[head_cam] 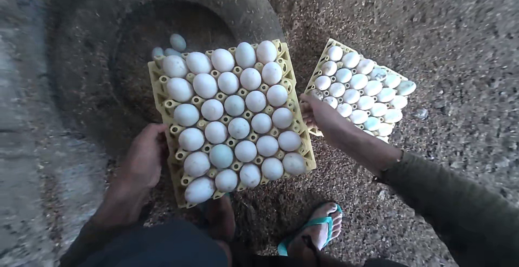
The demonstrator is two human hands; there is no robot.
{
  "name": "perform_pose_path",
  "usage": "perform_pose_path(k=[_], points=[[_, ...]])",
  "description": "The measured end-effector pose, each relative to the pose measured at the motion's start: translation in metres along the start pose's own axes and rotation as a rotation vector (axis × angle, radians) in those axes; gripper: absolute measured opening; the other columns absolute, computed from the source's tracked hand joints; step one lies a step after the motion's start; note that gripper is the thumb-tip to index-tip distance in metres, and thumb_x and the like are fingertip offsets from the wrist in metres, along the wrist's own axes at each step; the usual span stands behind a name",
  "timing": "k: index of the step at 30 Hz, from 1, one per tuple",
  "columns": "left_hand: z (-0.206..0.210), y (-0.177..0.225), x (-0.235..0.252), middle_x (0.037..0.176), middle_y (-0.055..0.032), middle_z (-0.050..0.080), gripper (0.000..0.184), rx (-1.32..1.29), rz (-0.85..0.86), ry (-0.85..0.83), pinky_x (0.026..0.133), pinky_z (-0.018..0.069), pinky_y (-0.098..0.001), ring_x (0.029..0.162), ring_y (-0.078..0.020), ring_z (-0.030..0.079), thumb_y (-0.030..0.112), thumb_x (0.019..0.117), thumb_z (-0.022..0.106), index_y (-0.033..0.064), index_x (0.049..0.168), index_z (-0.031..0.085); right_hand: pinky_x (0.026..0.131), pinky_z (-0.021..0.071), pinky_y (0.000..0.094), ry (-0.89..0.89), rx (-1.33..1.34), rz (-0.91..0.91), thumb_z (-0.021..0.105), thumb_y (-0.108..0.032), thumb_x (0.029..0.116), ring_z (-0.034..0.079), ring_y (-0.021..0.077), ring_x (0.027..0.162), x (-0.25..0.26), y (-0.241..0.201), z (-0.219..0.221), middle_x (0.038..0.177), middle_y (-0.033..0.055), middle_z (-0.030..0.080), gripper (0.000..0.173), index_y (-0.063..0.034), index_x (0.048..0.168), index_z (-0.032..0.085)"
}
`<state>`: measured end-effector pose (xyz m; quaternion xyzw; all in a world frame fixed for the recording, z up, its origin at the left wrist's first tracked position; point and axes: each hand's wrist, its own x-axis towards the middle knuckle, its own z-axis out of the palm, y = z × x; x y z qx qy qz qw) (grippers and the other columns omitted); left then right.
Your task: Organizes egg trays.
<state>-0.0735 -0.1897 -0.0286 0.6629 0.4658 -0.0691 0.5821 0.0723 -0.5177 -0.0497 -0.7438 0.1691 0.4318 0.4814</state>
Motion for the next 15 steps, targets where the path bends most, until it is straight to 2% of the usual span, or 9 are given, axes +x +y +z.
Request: perform_pose_path(k=[2,4,6,8,10,12,13,15], points=[[-0.001,-0.001,0.000,0.085,0.0034,0.069,0.032,0.007,-0.015,-0.002,0.069,0.0561,-0.0286,0.078,-0.0080,0.067,0.036,0.1056,0.038,0.0161,0.107,0.064,0.080,0.0489,0.0364,0.008,0.019,-0.008,0.024,-0.054,0.1100,0.059,0.0137,0.085,0.000,-0.002,-0.003,0.095,0.0053,0.062,0.064,-0.0043,0.110,0.064],[-0.002,-0.002,0.000,0.083,0.0046,0.068,0.035,0.024,-0.021,0.006,0.066,0.0559,-0.0282,0.075,-0.0072,0.066,0.041,0.1054,0.037,0.0180,0.104,0.065,0.087,0.0505,0.0434,0.027,0.021,-0.016,0.024,-0.058,0.1083,0.062,0.0187,0.097,-0.003,-0.005,-0.002,0.105,0.0090,0.065,0.067,-0.0056,0.120,0.063],[-0.002,-0.001,-0.001,0.081,0.0049,0.067,0.037,-0.010,0.012,0.023,0.065,0.0562,-0.0284,0.074,-0.0070,0.065,0.043,0.1063,0.038,0.0184,0.099,0.065,0.093,0.0509,0.0530,0.022,-0.002,-0.054,0.023,-0.060,0.1078,0.064,0.0264,0.112,-0.010,-0.010,0.001,0.121,0.0145,0.066,0.069,-0.0080,0.133,0.060],[0.002,0.003,-0.006,0.084,0.0082,0.065,0.034,-0.018,0.086,0.044,0.066,0.0564,-0.0246,0.075,-0.0024,0.064,0.042,0.1073,0.038,0.0204,0.103,0.063,0.098,0.0487,0.0571,0.010,-0.042,-0.111,0.024,-0.053,0.1102,0.059,0.0321,0.121,-0.019,-0.018,0.007,0.132,0.0203,0.059,0.064,-0.0048,0.139,0.054],[0.001,0.005,-0.005,0.091,0.0080,0.065,0.036,0.005,0.196,0.039,0.073,0.0560,-0.0225,0.081,0.0000,0.063,0.039,0.1100,0.035,0.0159,0.113,0.063,0.102,0.0456,0.0595,0.026,-0.029,-0.146,0.028,-0.047,0.1117,0.055,0.0361,0.127,-0.027,-0.025,0.011,0.138,0.0239,0.055,0.059,-0.0013,0.141,0.051],[-0.001,0.010,-0.007,0.096,0.0084,0.064,0.037,0.044,0.277,0.040,0.078,0.0549,-0.0199,0.085,0.0029,0.062,0.034,0.1114,0.030,0.0121,0.117,0.060,0.096,0.0486,0.0575,0.045,0.047,-0.189,0.029,-0.048,0.1113,0.059,0.0344,0.119,-0.032,-0.024,0.012,0.131,0.0222,0.060,0.058,-0.0037,0.139,0.055],[-0.002,0.012,-0.011,0.100,0.0077,0.065,0.039,0.059,0.313,0.031,0.082,0.0547,-0.0192,0.090,0.0035,0.063,0.032,0.1116,0.029,0.0097,0.121,0.059,0.086,0.0524,0.0536,0.054,0.079,-0.223,0.030,-0.052,0.1100,0.063,0.0311,0.105,-0.033,-0.019,0.012,0.118,0.0192,0.064,0.058,-0.0064,0.133,0.058],[-0.003,0.022,-0.016,0.103,0.0063,0.064,0.039,0.079,0.384,0.044,0.086,0.0532,-0.0190,0.094,0.0041,0.061,0.028,0.1118,0.028,0.0049,0.123,0.057,0.070,0.0513,0.0478,0.057,0.106,-0.276,0.031,-0.054,0.1094,0.061,0.0273,0.083,-0.037,-0.017,0.008,0.098,0.0160,0.062,0.057,-0.0061,0.121,0.061]])
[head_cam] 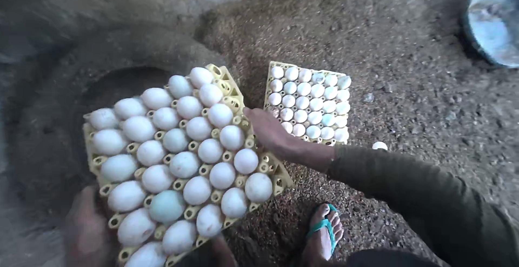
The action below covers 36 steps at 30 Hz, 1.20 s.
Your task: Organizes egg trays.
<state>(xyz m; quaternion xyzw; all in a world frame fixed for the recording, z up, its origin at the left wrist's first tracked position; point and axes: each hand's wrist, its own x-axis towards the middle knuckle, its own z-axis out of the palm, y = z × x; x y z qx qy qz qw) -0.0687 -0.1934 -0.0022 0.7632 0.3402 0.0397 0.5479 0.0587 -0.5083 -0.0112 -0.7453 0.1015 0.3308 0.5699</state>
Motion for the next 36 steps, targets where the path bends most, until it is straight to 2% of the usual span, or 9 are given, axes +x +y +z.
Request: perform_pose_path(k=[5,8,12,15,18,21,23,29,36], points=[[0.015,0.034,0.024,0.101,0.0138,0.060,0.026,0.089,0.258,-0.002,0.083,0.0528,-0.0167,0.091,0.0083,0.059,0.028,0.1103,0.037,0.0153,0.123,0.057,0.067,0.0505,0.0446,0.148,0.010,-0.186,0.035,-0.046,0.1106,0.061,0.0227,0.080,-0.016,-0.010,-0.046,0.091,0.0113,0.062,0.048,-0.0074,0.110,0.064],[0.058,0.093,0.025,0.120,-0.0131,0.061,0.037,0.351,0.477,-0.152,0.091,0.0530,-0.0421,0.107,-0.0161,0.061,0.022,0.1088,0.037,-0.0019,0.131,0.055,0.075,0.0555,0.0391,0.319,0.123,-0.209,0.034,-0.041,0.1114,0.064,0.0155,0.086,-0.024,-0.019,-0.094,0.097,0.0060,0.064,0.043,-0.0089,0.113,0.064],[0.150,0.168,0.020,0.098,0.0039,0.062,0.034,0.175,0.230,-0.416,0.073,0.0563,-0.0293,0.084,-0.0034,0.062,0.037,0.1112,0.033,0.0164,0.125,0.057,0.073,0.0592,0.0352,0.509,0.301,-0.228,0.034,-0.041,0.1110,0.068,0.0122,0.084,-0.046,-0.004,-0.169,0.095,0.0017,0.068,0.042,-0.0135,0.117,0.065],[0.217,0.189,0.027,0.106,-0.0053,0.064,0.041,0.172,0.087,-0.656,0.079,0.0556,-0.0408,0.094,-0.0162,0.064,0.041,0.1112,0.029,0.0140,0.127,0.056,0.078,0.0580,0.0356,0.679,0.153,-0.217,0.033,-0.039,0.1107,0.067,0.0104,0.089,-0.058,0.026,-0.214,0.098,-0.0001,0.068,0.040,-0.0151,0.116,0.066],[0.279,0.176,0.032,0.124,-0.0137,0.063,0.061,0.241,0.006,-0.801,0.089,0.0527,-0.0510,0.112,-0.0269,0.062,0.054,0.1093,0.020,0.0120,0.139,0.053,0.084,0.0519,0.0545,0.771,-0.093,-0.153,0.034,-0.034,0.1105,0.063,0.0254,0.100,-0.064,0.071,-0.244,0.111,0.0131,0.065,0.042,-0.0078,0.125,0.063],[0.324,0.143,0.045,0.148,-0.0192,0.050,0.077,0.298,0.015,-0.914,0.107,0.0407,-0.0604,0.138,-0.0335,0.046,0.063,0.1059,0.013,0.0097,0.151,0.045,0.076,0.0523,0.0507,0.854,0.079,-0.062,0.035,-0.045,0.1100,0.062,0.0235,0.087,-0.043,0.116,-0.259,0.098,0.0122,0.063,0.049,-0.0063,0.115,0.064],[0.342,0.120,0.049,0.145,-0.0214,0.052,0.082,0.337,-0.002,-0.949,0.104,0.0426,-0.0607,0.134,-0.0353,0.049,0.065,0.1045,0.008,0.0076,0.148,0.046,0.080,0.0524,0.0534,0.857,0.120,-0.011,0.036,-0.043,0.1103,0.063,0.0269,0.091,-0.032,0.138,-0.262,0.102,0.0163,0.064,0.050,-0.0033,0.118,0.064],[0.357,0.077,0.075,0.109,-0.0250,0.065,0.100,0.436,-0.188,-0.973,0.079,0.0539,-0.0492,0.088,-0.0329,0.065,0.073,0.0988,-0.003,-0.0006,0.140,0.051,0.079,0.0510,0.0530,0.834,0.069,0.045,0.039,-0.039,0.1102,0.063,0.0271,0.084,0.015,0.181,-0.255,0.090,0.0153,0.065,0.046,-0.0023,0.105,0.068],[0.361,0.075,0.095,0.126,-0.0285,0.061,0.105,0.525,-0.261,-0.921,0.095,0.0486,-0.0550,0.110,-0.0386,0.062,0.076,0.0963,-0.005,-0.0006,0.142,0.050,0.079,0.0483,0.0530,0.846,0.010,0.094,0.041,-0.036,0.1095,0.063,0.0279,0.084,0.040,0.189,-0.240,0.086,0.0148,0.064,0.045,-0.0033,0.099,0.069]])
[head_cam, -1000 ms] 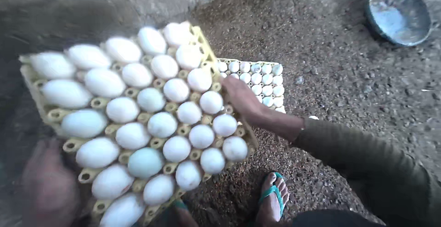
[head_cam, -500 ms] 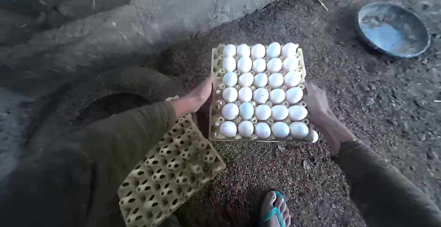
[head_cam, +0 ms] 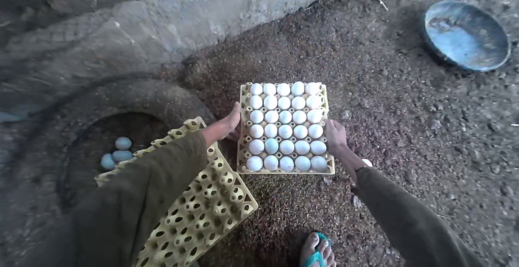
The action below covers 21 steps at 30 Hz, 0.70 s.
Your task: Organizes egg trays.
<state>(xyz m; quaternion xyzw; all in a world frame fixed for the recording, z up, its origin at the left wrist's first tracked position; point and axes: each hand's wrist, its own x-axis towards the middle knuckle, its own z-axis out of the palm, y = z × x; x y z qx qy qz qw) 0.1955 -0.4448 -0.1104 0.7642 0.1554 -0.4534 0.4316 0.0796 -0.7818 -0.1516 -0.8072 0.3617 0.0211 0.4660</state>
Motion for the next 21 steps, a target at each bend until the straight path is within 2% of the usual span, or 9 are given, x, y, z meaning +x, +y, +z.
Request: perform_pose_path(k=[6,12,15,18,21], points=[[0.005,0.007,-0.003,0.139,-0.0314,0.053,0.104,0.070,-0.028,-0.006,0.103,0.0437,-0.0597,0.125,-0.0433,0.056,0.078,0.0964,0.000,-0.0023,0.146,0.045,0.092,0.0460,0.0592,-0.084,-0.229,0.031,0.033,-0.036,0.1120,0.064,0.0380,0.106,-0.008,-0.019,-0.013,0.107,0.0252,0.068,0.051,0.0001,0.114,0.069],[0.003,0.007,0.004,0.134,-0.0310,0.057,0.106,0.122,-0.052,0.000,0.100,0.0472,-0.0580,0.120,-0.0421,0.060,0.080,0.0954,0.004,-0.0037,0.144,0.046,0.093,0.0477,0.0611,-0.124,-0.284,0.026,0.031,-0.036,0.1122,0.065,0.0416,0.107,-0.006,-0.015,-0.015,0.109,0.0266,0.068,0.052,0.0013,0.114,0.069],[0.003,0.010,-0.004,0.136,-0.0312,0.055,0.100,0.102,-0.041,-0.002,0.099,0.0484,-0.0566,0.120,-0.0418,0.059,0.078,0.0974,0.006,-0.0006,0.150,0.040,0.093,0.0484,0.0617,-0.134,-0.280,0.005,0.031,-0.036,0.1120,0.065,0.0425,0.107,-0.003,-0.010,-0.016,0.109,0.0269,0.068,0.052,0.0010,0.115,0.068],[0.005,0.012,-0.008,0.135,-0.0309,0.056,0.094,0.122,-0.044,0.016,0.100,0.0480,-0.0542,0.119,-0.0404,0.060,0.074,0.1005,0.009,-0.0003,0.150,0.041,0.094,0.0484,0.0618,-0.157,-0.265,0.005,0.030,-0.037,0.1121,0.065,0.0421,0.109,0.000,-0.008,-0.015,0.112,0.0264,0.069,0.053,-0.0002,0.118,0.068],[0.010,0.011,-0.011,0.129,-0.0290,0.059,0.088,0.131,-0.039,0.056,0.098,0.0487,-0.0526,0.114,-0.0377,0.062,0.070,0.1032,0.015,-0.0003,0.146,0.045,0.092,0.0485,0.0630,-0.161,-0.214,-0.012,0.030,-0.037,0.1122,0.065,0.0432,0.108,-0.001,-0.001,-0.013,0.111,0.0271,0.068,0.053,0.0007,0.118,0.067]])
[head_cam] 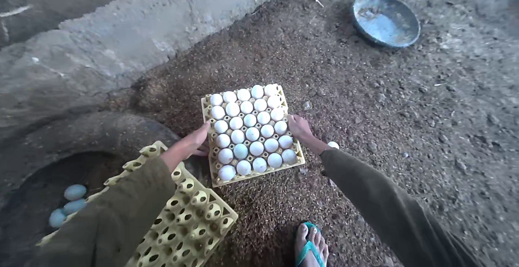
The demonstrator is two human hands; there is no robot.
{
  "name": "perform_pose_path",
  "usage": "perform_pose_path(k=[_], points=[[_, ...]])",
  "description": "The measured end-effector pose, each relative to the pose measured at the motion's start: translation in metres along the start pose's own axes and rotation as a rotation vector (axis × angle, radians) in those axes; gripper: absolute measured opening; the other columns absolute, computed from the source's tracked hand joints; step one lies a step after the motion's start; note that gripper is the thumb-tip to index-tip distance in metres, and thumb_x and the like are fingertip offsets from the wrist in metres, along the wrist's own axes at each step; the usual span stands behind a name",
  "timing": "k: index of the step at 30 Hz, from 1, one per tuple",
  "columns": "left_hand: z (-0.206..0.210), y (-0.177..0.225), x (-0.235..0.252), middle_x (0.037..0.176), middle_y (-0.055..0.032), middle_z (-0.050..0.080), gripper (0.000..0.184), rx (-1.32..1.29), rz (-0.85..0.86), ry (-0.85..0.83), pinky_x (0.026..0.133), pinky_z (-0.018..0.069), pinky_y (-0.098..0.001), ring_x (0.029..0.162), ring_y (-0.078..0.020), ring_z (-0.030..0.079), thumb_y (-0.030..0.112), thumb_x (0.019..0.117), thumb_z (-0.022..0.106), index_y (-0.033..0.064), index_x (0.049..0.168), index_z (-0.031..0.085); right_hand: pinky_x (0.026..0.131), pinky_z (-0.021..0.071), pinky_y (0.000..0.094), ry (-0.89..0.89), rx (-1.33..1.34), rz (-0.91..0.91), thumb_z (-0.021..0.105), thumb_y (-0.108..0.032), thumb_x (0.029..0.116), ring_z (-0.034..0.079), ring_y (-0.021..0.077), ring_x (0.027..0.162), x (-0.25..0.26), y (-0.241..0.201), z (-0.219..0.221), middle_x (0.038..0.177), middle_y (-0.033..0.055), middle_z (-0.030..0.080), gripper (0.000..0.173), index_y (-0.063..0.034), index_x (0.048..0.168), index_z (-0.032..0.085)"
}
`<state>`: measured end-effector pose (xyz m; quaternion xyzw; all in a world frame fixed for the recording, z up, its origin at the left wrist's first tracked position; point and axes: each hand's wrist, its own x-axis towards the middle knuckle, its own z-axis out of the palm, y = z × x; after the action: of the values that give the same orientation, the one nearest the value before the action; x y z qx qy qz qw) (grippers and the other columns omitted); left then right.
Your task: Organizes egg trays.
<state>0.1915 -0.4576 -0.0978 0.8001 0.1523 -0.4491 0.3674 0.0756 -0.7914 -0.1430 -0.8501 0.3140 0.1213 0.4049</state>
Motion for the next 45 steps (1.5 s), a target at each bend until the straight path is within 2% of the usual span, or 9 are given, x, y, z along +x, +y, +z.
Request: perform_pose_path(k=[8,13,17,19,21,24,34,39,45], points=[[-0.004,0.003,-0.005,0.130,-0.0264,0.061,0.076,0.050,0.023,0.048,0.100,0.0492,-0.0523,0.117,-0.0366,0.063,0.062,0.1071,0.022,0.0006,0.145,0.047,0.094,0.0477,0.0654,-0.034,-0.027,0.039,0.024,-0.045,0.1111,0.064,0.0413,0.116,0.005,0.010,0.001,0.119,0.0233,0.068,0.059,-0.0059,0.124,0.066],[-0.069,-0.007,-0.025,0.133,-0.0282,0.059,0.055,0.463,0.343,0.246,0.100,0.0432,-0.0680,0.122,-0.0461,0.058,0.047,0.1074,0.046,0.0036,0.141,0.053,0.092,0.0481,0.0680,-0.021,-0.077,0.084,0.022,-0.051,0.1101,0.064,0.0447,0.115,-0.009,0.013,-0.014,0.121,0.0253,0.068,0.063,-0.0080,0.131,0.063],[-0.141,-0.051,-0.051,0.158,-0.0282,0.033,0.083,0.672,0.284,0.278,0.107,0.0328,-0.0742,0.142,-0.0533,0.034,0.054,0.0894,0.073,0.0142,0.154,0.042,0.092,0.0482,0.0670,0.063,-0.038,0.085,0.024,-0.048,0.1112,0.065,0.0441,0.112,-0.009,0.023,-0.030,0.117,0.0249,0.068,0.060,-0.0071,0.132,0.062],[-0.159,-0.077,-0.063,0.155,-0.0317,0.036,0.090,0.678,0.182,0.215,0.109,0.0339,-0.0715,0.140,-0.0536,0.037,0.043,0.0871,0.080,0.0109,0.158,0.035,0.093,0.0480,0.0658,0.070,0.019,0.057,0.027,-0.047,0.1115,0.065,0.0436,0.111,-0.009,0.030,-0.033,0.116,0.0253,0.068,0.058,-0.0051,0.131,0.062],[-0.163,-0.094,-0.077,0.150,-0.0319,0.043,0.092,0.635,0.087,0.103,0.110,0.0383,-0.0634,0.136,-0.0483,0.046,0.030,0.0902,0.079,0.0080,0.160,0.024,0.095,0.0474,0.0643,-0.007,0.045,0.042,0.029,-0.049,0.1111,0.065,0.0424,0.111,-0.009,0.034,-0.033,0.118,0.0255,0.067,0.059,-0.0044,0.132,0.062],[-0.161,-0.107,-0.087,0.152,-0.0289,0.043,0.096,0.645,0.007,0.050,0.112,0.0368,-0.0621,0.139,-0.0455,0.044,0.030,0.0886,0.080,0.0106,0.161,0.021,0.093,0.0512,0.0612,-0.157,0.004,0.037,0.032,-0.052,0.1097,0.067,0.0398,0.106,-0.014,0.041,-0.024,0.115,0.0248,0.068,0.061,-0.0032,0.127,0.064],[-0.160,-0.117,-0.073,0.145,-0.0314,0.048,0.075,0.627,0.055,0.053,0.112,0.0371,-0.0607,0.135,-0.0442,0.048,0.021,0.0914,0.078,-0.0018,0.151,0.038,0.087,0.0528,0.0552,-0.249,0.000,-0.011,0.046,-0.032,0.1097,0.067,0.0349,0.095,-0.038,0.041,-0.024,0.110,0.0236,0.067,0.040,0.0003,0.126,0.062],[-0.159,-0.118,-0.079,0.131,-0.0280,0.059,0.058,0.507,0.106,0.031,0.102,0.0464,-0.0571,0.119,-0.0369,0.059,0.006,0.0920,0.073,0.0002,0.144,0.047,0.085,0.0528,0.0566,-0.202,0.020,-0.055,0.052,-0.028,0.1075,0.067,0.0345,0.092,-0.042,0.040,-0.032,0.103,0.0216,0.069,0.034,0.0005,0.122,0.064],[-0.180,-0.127,-0.074,0.111,-0.0207,0.065,0.026,0.482,0.002,0.052,0.089,0.0507,-0.0504,0.099,-0.0281,0.063,0.014,0.1045,0.054,-0.0025,0.124,0.060,0.070,0.0572,0.0503,-0.135,0.033,-0.141,0.052,-0.032,0.1067,0.069,0.0287,0.076,-0.034,0.066,-0.018,0.095,0.0181,0.071,0.034,-0.0035,0.121,0.065]])
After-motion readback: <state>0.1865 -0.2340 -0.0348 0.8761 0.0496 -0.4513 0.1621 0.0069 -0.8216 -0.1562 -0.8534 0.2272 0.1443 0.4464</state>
